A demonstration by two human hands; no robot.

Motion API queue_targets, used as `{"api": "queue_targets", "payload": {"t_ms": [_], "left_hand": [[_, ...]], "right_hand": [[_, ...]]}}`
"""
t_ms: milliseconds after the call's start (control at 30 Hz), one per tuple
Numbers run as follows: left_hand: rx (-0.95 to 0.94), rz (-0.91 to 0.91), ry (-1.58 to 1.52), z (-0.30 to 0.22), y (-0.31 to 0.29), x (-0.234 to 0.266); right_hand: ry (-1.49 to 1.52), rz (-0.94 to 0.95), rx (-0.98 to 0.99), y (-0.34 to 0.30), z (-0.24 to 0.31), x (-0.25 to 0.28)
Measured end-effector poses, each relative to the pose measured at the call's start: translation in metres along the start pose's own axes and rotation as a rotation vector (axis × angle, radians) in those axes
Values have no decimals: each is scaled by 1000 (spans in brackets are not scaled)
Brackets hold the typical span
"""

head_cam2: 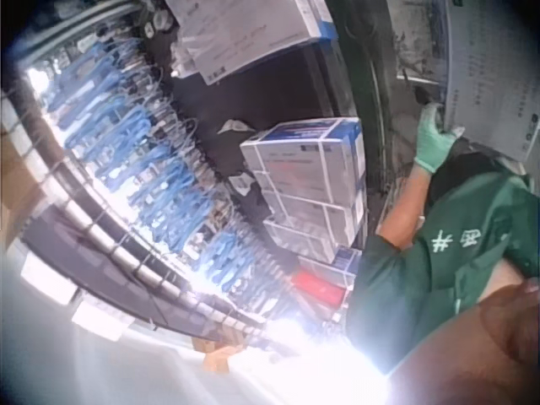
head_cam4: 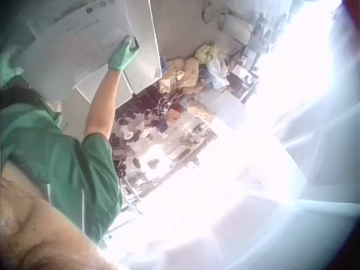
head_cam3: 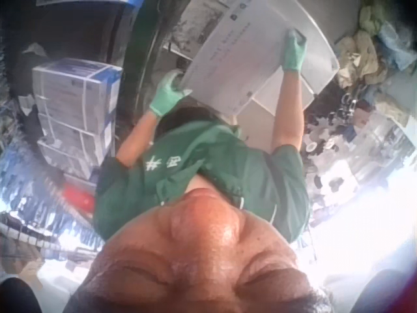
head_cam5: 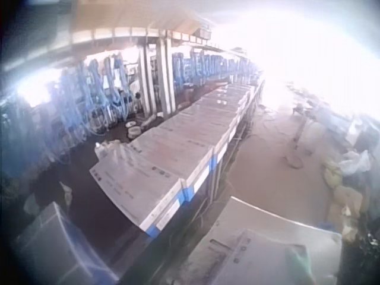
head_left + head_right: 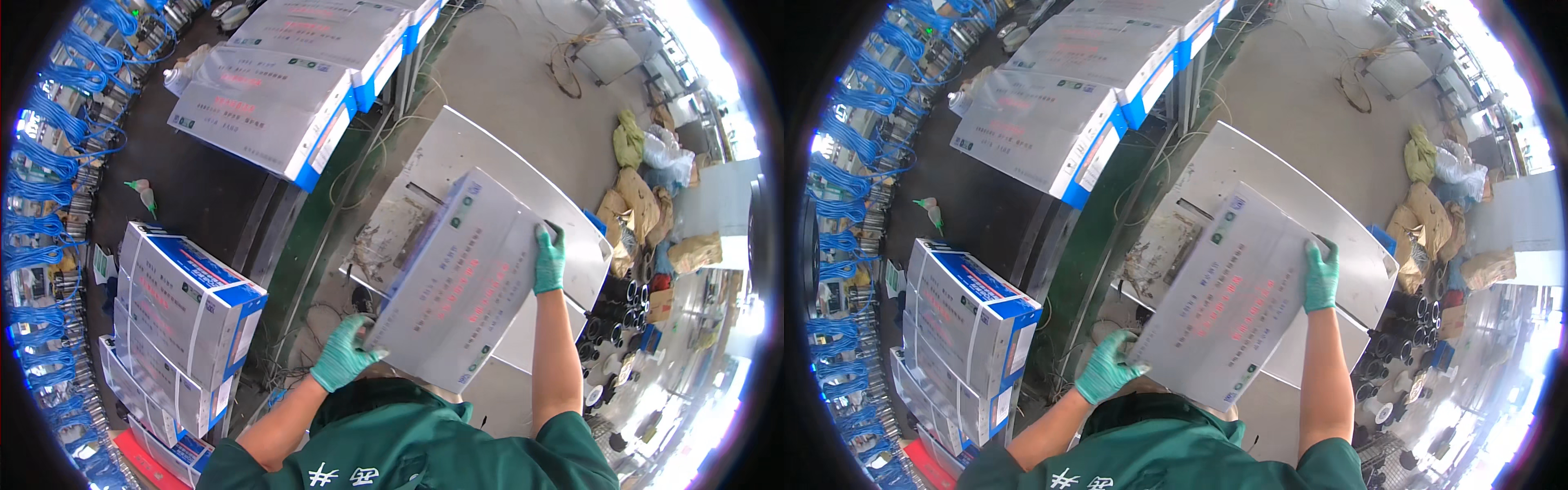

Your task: The person picks up metal boxes one at a time from a stack, places them on a metal surface, and wraps a white plastic strap around each box using a machine.

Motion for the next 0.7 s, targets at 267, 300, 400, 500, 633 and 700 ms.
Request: {"api": "queue_targets", "payload": {"t_ms": [267,300,400,500,633,700], "left_hand": [[-170,100,137,-3,16,13],[-142,116,154,-6,17,15],[-23,166,300,-14,22,19],[15,205,359,-23,30,17],[70,131,357,-36,28,11],[6,104,496,-47,23,8]], "right_hand": [[-52,-14,49,1,0,2],[-50,-26,71,2,-3,2],[36,-143,-5,6,-25,11],[-443,-197,-22,-11,-61,44],[-1020,-183,222,-31,-87,118],[-1265,-165,233,-25,-90,162]]}}
Point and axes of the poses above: each hand's wrist, its own y-axis towards the middle knuckle, its own x-axis out of the back of the hand, z = x × y, the point moved 3 cm from there along y, towards the middle knuckle, and after that the axes turned 8 degrees about -y, right-handed, at the moved point
